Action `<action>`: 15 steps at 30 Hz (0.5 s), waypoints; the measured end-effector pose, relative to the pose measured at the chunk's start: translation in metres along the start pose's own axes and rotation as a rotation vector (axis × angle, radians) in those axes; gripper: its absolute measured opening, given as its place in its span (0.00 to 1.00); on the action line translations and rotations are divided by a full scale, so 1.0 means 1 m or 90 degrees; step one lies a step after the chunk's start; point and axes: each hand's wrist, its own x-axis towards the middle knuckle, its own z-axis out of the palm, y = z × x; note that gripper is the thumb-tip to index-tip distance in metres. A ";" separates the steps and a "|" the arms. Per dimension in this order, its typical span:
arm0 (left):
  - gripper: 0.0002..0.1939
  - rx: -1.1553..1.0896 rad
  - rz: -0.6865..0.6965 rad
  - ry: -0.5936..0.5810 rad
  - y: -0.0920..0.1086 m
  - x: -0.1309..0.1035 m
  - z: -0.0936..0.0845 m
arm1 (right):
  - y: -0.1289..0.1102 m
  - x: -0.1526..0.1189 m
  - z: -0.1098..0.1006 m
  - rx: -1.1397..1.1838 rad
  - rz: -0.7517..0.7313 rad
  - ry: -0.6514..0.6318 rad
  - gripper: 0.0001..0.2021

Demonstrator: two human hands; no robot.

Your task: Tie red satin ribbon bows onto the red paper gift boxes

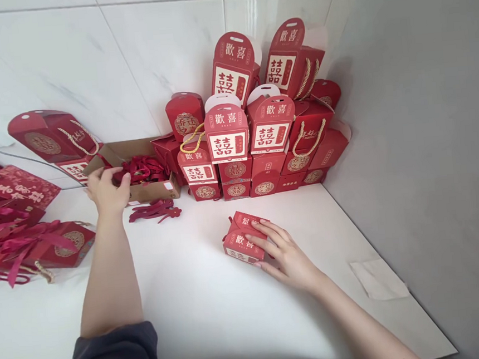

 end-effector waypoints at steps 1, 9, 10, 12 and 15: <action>0.20 0.030 0.013 0.033 0.003 0.002 -0.001 | 0.000 0.000 0.000 0.000 0.001 -0.003 0.27; 0.06 0.178 0.085 -0.032 0.012 0.022 0.009 | 0.002 -0.001 0.001 0.007 0.000 -0.012 0.27; 0.06 0.151 0.067 -0.012 0.014 0.028 0.008 | 0.002 -0.001 0.000 0.007 0.001 -0.014 0.27; 0.09 0.068 0.018 0.048 0.021 0.043 0.002 | 0.002 0.000 0.000 0.007 0.000 -0.014 0.27; 0.10 -0.082 -0.059 0.127 0.045 0.060 -0.016 | 0.002 0.000 0.000 0.005 -0.004 -0.004 0.28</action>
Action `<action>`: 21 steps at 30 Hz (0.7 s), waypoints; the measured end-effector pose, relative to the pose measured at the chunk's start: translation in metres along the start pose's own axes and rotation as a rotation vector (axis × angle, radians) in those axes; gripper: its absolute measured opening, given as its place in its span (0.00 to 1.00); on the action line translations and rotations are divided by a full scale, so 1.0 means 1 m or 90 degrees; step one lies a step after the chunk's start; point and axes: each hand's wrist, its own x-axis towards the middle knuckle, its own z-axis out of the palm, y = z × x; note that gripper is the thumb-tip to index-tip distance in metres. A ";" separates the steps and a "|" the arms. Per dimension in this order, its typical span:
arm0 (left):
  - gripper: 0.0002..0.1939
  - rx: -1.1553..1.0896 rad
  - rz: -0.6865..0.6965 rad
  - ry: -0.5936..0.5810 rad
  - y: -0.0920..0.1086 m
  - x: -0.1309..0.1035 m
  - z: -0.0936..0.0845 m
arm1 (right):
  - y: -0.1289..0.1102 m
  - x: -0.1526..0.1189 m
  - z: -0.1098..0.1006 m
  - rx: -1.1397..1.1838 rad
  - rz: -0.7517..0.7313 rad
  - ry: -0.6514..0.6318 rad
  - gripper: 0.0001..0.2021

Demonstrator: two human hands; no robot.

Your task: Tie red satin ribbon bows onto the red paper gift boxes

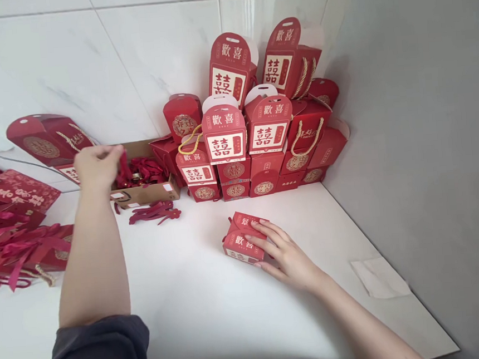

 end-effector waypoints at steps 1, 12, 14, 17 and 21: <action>0.09 -0.101 -0.037 0.067 0.012 0.002 -0.006 | 0.000 0.000 0.000 -0.001 -0.001 0.003 0.28; 0.04 -0.442 0.179 -0.092 0.141 -0.124 -0.054 | -0.012 0.013 -0.026 -0.034 0.003 0.006 0.20; 0.10 -0.537 0.089 -0.227 0.148 -0.149 -0.047 | -0.018 0.026 -0.039 -0.024 -0.018 0.065 0.18; 0.14 -0.643 0.015 -0.428 0.152 -0.175 -0.034 | -0.028 0.050 -0.056 0.011 -0.042 0.184 0.21; 0.13 -0.533 0.000 -0.542 0.157 -0.193 -0.022 | -0.038 0.076 -0.065 0.026 -0.064 0.268 0.27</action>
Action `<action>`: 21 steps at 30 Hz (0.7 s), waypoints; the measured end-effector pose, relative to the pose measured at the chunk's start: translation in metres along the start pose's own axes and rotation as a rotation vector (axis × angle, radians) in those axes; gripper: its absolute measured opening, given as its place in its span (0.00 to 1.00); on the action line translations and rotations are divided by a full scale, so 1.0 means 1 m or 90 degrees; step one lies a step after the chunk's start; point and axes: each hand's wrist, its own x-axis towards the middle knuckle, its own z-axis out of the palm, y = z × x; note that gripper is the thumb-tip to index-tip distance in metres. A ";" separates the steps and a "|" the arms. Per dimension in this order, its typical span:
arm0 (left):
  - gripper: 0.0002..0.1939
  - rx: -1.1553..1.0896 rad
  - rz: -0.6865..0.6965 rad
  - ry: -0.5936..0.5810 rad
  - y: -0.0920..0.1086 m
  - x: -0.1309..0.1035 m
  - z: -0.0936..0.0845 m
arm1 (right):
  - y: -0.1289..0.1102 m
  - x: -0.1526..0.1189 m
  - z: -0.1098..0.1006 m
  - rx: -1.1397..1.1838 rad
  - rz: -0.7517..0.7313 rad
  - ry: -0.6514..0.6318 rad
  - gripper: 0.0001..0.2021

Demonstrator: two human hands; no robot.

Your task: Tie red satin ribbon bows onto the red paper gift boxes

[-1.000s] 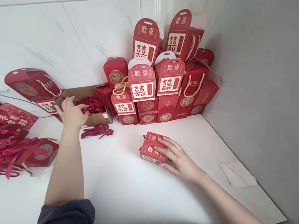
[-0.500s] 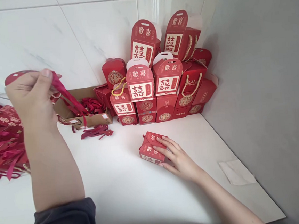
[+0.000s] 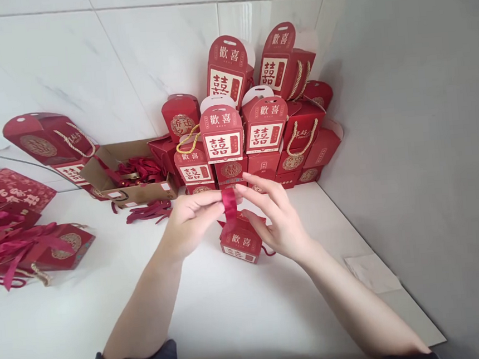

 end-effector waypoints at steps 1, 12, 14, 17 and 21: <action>0.12 0.032 -0.007 -0.016 -0.001 0.000 0.002 | 0.000 0.003 0.001 0.002 -0.006 0.003 0.26; 0.06 0.116 -0.102 -0.179 -0.016 -0.003 0.012 | -0.004 0.001 0.005 0.237 0.139 0.023 0.05; 0.03 0.047 -0.141 -0.214 -0.016 -0.004 0.014 | -0.006 0.001 0.007 0.371 0.304 0.058 0.07; 0.08 -0.060 -0.167 -0.249 -0.012 -0.005 0.015 | -0.003 0.001 0.010 0.580 0.481 0.085 0.07; 0.11 -0.107 -0.171 -0.247 -0.008 -0.005 0.016 | 0.002 0.002 0.011 0.676 0.541 0.077 0.05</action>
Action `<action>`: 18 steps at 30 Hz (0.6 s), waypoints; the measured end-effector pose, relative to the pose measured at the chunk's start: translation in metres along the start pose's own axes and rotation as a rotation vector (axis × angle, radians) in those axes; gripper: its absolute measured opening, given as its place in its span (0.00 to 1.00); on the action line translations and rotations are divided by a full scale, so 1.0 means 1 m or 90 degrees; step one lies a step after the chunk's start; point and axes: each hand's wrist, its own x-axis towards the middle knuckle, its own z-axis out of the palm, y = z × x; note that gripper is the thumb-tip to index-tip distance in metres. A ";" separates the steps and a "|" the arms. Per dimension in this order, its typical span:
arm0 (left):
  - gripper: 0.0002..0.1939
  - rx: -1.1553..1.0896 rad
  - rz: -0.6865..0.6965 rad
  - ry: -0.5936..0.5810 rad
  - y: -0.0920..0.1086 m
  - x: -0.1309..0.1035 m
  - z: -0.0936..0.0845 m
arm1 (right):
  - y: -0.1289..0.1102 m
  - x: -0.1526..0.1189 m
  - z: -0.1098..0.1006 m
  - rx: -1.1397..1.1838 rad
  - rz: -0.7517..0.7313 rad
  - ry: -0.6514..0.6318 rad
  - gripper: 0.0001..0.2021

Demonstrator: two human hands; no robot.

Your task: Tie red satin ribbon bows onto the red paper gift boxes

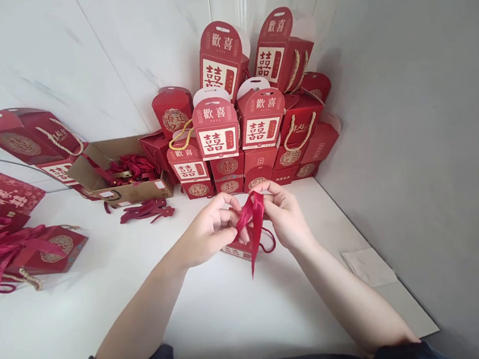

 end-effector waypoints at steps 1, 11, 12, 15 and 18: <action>0.10 -0.005 -0.002 0.013 0.000 0.001 0.001 | -0.001 0.000 0.000 -0.001 0.002 0.003 0.05; 0.13 0.030 -0.018 0.123 -0.004 0.005 0.003 | -0.006 -0.001 -0.003 0.007 0.026 0.001 0.15; 0.13 0.015 -0.015 0.110 -0.005 0.004 0.002 | -0.006 -0.001 -0.004 0.004 0.032 0.003 0.17; 0.11 -0.018 -0.016 0.057 -0.006 0.003 0.000 | -0.005 0.001 -0.006 -0.006 0.030 0.028 0.21; 0.11 -0.039 -0.012 0.003 -0.006 0.001 0.000 | -0.005 0.002 -0.006 -0.020 0.028 0.051 0.18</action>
